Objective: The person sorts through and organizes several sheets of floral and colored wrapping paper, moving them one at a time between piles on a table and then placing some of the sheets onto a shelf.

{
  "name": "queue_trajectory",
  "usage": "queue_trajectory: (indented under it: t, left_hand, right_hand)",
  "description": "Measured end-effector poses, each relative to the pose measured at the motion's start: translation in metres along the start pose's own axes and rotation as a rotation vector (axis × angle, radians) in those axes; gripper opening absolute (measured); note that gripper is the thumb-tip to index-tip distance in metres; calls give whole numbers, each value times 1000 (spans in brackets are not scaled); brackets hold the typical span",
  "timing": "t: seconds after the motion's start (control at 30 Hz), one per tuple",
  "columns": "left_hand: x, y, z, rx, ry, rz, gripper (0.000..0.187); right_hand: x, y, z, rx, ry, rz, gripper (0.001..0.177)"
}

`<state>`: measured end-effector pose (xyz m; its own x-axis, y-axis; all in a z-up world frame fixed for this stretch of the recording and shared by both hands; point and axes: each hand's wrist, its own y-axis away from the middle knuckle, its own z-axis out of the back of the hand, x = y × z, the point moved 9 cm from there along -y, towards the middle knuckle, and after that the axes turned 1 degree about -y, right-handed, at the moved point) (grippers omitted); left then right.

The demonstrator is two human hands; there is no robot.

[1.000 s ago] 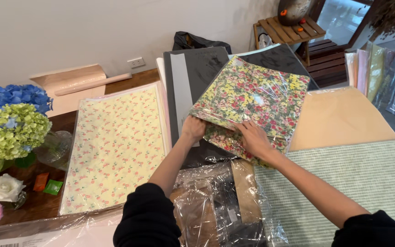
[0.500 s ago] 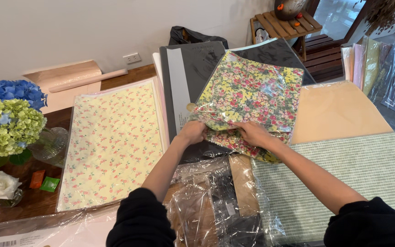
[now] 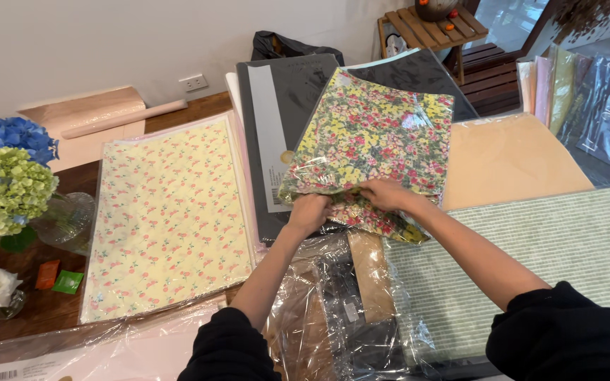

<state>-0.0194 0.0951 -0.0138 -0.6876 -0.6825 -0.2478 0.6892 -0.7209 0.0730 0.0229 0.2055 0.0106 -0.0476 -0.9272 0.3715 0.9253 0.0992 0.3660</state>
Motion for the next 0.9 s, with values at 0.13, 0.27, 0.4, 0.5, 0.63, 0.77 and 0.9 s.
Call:
queue_trajectory:
  t: [0.13, 0.27, 0.4, 0.5, 0.63, 0.77, 0.9]
  left_hand:
    - [-10, 22, 8, -82, 103, -123, 20]
    - [-15, 58, 34, -352, 150, -304, 10]
    - [-17, 74, 44, -559, 132, -363, 11]
    - [-25, 83, 52, -631, 32, -360, 11]
    - [-22, 81, 44, -612, 20, -362, 9]
    - [-27, 78, 38, -471, -24, -374, 14]
    - [-39, 82, 32, -293, -169, -424, 37]
  right_hand:
    - [4, 1, 2, -26, -16, 3, 32]
    - [8, 5, 3, -53, 31, 53, 33]
    - [17, 15, -6, -46, -71, 113, 74]
    - [44, 43, -1, -389, 310, 340, 60]
    - [47, 75, -44, -436, 311, 520, 48]
    - [-4, 78, -67, -311, 271, 229, 36]
    - [-37, 90, -74, -368, 477, 57, 29]
